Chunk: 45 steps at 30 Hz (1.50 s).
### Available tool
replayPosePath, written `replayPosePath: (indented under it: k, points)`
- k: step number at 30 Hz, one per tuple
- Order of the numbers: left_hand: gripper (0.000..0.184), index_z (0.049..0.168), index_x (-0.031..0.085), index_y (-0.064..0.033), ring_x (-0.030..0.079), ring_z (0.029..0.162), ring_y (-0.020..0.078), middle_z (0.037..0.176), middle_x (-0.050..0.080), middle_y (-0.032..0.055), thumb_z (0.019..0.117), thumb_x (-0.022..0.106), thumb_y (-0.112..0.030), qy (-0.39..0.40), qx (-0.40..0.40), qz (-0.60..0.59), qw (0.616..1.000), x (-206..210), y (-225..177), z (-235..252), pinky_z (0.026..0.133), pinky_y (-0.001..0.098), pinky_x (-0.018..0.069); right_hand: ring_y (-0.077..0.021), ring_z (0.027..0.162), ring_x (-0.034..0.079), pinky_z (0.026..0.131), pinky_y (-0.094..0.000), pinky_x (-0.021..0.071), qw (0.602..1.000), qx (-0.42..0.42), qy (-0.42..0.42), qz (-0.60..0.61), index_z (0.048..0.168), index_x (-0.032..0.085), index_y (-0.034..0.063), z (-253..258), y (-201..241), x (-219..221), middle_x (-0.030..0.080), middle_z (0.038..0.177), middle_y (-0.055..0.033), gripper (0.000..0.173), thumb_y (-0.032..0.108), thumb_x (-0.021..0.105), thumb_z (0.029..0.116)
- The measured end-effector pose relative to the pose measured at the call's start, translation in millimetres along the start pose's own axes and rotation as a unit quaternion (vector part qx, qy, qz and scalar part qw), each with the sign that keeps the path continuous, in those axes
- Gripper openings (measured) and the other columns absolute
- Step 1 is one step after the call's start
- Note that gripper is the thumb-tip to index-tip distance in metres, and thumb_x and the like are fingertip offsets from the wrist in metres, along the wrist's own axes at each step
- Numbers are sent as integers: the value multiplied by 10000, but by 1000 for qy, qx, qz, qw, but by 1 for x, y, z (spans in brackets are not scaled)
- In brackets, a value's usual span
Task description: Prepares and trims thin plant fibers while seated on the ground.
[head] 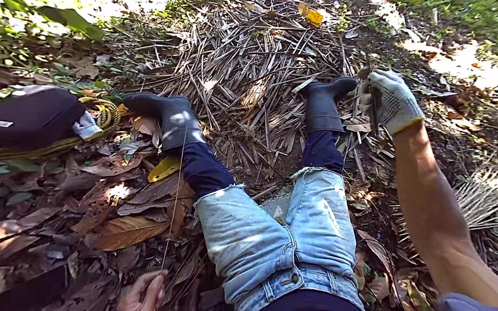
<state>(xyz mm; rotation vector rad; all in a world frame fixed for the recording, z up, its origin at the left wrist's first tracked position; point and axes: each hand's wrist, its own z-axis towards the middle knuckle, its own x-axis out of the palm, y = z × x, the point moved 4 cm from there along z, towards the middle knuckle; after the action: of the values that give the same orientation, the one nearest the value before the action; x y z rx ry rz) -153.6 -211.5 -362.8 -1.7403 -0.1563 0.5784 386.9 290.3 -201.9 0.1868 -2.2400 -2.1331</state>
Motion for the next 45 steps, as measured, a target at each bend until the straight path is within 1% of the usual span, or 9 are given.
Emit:
replayPosePath:
  k: [3, 7, 10, 13, 23, 32, 38, 41, 45]
  points:
    - [194, 1049, 699, -4, 533, 580, 13, 815, 640, -25, 989, 561, -126, -53, 67, 23, 996, 82, -67, 46, 530, 185, 479, -118, 556, 548, 490, -304, 513, 985, 8, 146, -92, 1370, 596, 146, -58, -9, 84, 622, 816, -22, 384, 257, 457, 1029]
    - [191, 1050, 739, -16, 568, 637, 23, 894, 655, 27, 1008, 582, -117, 3, 136, 30, 990, 174, -126, 94, 572, 179, 503, -140, 511, 551, 466, -319, 504, 950, 44, 290, -108, 1333, 648, 137, -130, -38, 179, 647, 754, -62, 372, 226, 531, 992]
    - [173, 1046, 744, -26, 580, 662, 21, 924, 655, 34, 1004, 598, -107, 26, 161, 35, 986, 209, -146, 104, 594, 168, 510, -137, 519, 541, 480, -290, 495, 929, 73, 358, -55, 1363, 623, 143, -154, -58, 201, 620, 748, -76, 354, 196, 539, 1023]
    - [166, 1042, 748, -35, 592, 691, 29, 936, 656, 40, 997, 604, -104, 32, 177, 44, 983, 224, -153, 103, 623, 175, 523, -133, 534, 551, 497, -280, 503, 925, 69, 373, -37, 1316, 630, 101, -159, -67, 205, 614, 745, -72, 311, 181, 540, 1030]
    - [146, 1028, 753, -48, 630, 766, 66, 939, 643, 64, 987, 632, -119, 13, 208, 117, 971, 242, -170, 103, 709, 206, 561, -116, 546, 561, 514, -267, 509, 940, 89, 329, 11, 1239, 681, 81, -171, -89, 206, 628, 743, -59, 274, 211, 565, 1028]
    - [151, 997, 767, -27, 665, 883, 114, 968, 674, 102, 978, 629, -85, -49, 288, 179, 939, 243, -171, 87, 820, 207, 557, -117, 541, 559, 498, -260, 500, 932, 115, 342, 34, 1193, 676, 49, -174, -87, 210, 623, 746, -67, 260, 201, 545, 1028]
    - [180, 979, 760, -26, 643, 842, 73, 941, 663, 78, 982, 599, -107, -22, 271, 185, 944, 215, -150, 75, 767, 175, 544, -109, 497, 526, 451, -257, 475, 957, 99, 271, 20, 1200, 665, 86, -150, -66, 182, 594, 707, -56, 292, 238, 483, 1028]
    - [189, 968, 756, -30, 638, 836, 61, 933, 661, 69, 983, 593, -124, -23, 278, 199, 939, 195, -134, 65, 770, 162, 539, -112, 490, 509, 442, -268, 473, 964, 71, 253, 31, 1273, 633, 61, -132, -55, 162, 577, 713, -58, 331, 202, 441, 1042]
    - [246, 954, 749, -30, 626, 868, 35, 933, 660, 59, 994, 557, -178, -22, 292, 187, 938, 160, -111, 51, 788, 144, 525, -99, 504, 503, 449, -257, 467, 973, 54, 225, 11, 1260, 624, 58, -104, -42, 134, 590, 757, -41, 329, 215, 432, 1043]
